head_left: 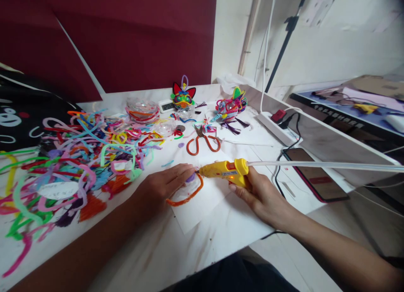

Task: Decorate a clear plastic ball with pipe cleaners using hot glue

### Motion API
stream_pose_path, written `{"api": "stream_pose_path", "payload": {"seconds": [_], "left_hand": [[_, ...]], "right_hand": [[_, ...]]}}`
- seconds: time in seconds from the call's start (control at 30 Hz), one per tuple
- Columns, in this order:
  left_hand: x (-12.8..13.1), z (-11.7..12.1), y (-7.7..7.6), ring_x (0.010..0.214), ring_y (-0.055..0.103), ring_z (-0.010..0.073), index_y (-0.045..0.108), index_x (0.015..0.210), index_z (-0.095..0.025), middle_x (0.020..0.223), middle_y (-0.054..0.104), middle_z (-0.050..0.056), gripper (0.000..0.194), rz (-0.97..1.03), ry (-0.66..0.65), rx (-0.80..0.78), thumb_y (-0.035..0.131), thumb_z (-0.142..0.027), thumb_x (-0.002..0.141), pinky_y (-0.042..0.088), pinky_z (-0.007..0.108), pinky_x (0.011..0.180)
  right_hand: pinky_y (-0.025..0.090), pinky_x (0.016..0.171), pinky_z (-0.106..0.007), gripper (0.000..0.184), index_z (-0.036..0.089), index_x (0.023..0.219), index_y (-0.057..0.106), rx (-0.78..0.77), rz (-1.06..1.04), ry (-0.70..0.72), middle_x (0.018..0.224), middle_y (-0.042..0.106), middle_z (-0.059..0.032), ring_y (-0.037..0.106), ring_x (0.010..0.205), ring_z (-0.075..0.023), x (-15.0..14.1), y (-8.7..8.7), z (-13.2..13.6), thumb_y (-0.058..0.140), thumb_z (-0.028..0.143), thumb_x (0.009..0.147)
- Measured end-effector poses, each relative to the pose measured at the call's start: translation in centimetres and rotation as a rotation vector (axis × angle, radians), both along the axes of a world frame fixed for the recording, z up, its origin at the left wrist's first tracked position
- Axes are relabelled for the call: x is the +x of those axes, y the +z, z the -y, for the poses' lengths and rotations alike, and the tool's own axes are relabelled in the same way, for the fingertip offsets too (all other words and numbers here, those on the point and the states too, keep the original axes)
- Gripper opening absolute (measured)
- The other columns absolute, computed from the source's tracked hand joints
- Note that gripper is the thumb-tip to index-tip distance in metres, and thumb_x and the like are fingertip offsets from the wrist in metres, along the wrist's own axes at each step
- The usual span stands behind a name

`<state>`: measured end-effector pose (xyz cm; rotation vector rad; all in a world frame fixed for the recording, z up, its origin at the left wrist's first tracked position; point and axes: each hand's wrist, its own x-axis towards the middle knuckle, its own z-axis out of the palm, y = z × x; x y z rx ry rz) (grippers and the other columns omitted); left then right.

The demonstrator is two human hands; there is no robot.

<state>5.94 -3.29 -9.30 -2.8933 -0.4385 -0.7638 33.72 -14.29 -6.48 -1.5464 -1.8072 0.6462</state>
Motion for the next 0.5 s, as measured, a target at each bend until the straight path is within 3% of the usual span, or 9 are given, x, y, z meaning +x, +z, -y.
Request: {"api": "stream_pose_path", "payload": {"seconds": [0.13, 0.33, 0.5], "left_hand": [[-0.1, 0.0, 0.0, 0.133, 0.050, 0.0172, 0.042, 0.142, -0.013, 0.139, 0.058, 0.011, 0.047, -0.010, 0.006, 0.008, 0.048, -0.007, 0.096, 0.046, 0.033, 0.112], [-0.3, -0.2, -0.4, 0.133, 0.051, 0.0197, 0.039, 0.144, -0.015, 0.142, 0.056, 0.013, 0.049, -0.025, 0.012, 0.005, 0.046, -0.008, 0.096, 0.047, 0.036, 0.112], [-0.3, -0.3, -0.5, 0.132, 0.051, 0.0199, 0.041, 0.143, -0.013, 0.140, 0.057, 0.013, 0.048, -0.023, 0.008, 0.013, 0.046, -0.007, 0.096, 0.046, 0.035, 0.112]], "right_hand": [[0.034, 0.052, -0.028, 0.013, 0.023, 0.087, 0.043, -0.034, -0.038, -0.008, 0.070, 0.055, 0.0009, 0.047, 0.058, -0.0146, 0.0, -0.2, -0.1, 0.052, 0.032, 0.092], [0.043, 0.057, -0.028, 0.026, 0.021, 0.107, 0.051, -0.111, -0.248, -0.004, 0.093, 0.065, -0.0057, 0.056, 0.071, -0.0165, 0.6, 0.2, -0.6, 0.058, 0.039, 0.090], [0.040, 0.045, -0.024, 0.029, 0.018, 0.095, 0.054, -0.240, -0.439, -0.083, 0.072, 0.057, 0.0011, 0.052, 0.052, -0.0110, 1.4, 1.7, -2.6, 0.068, 0.038, 0.080]]}}
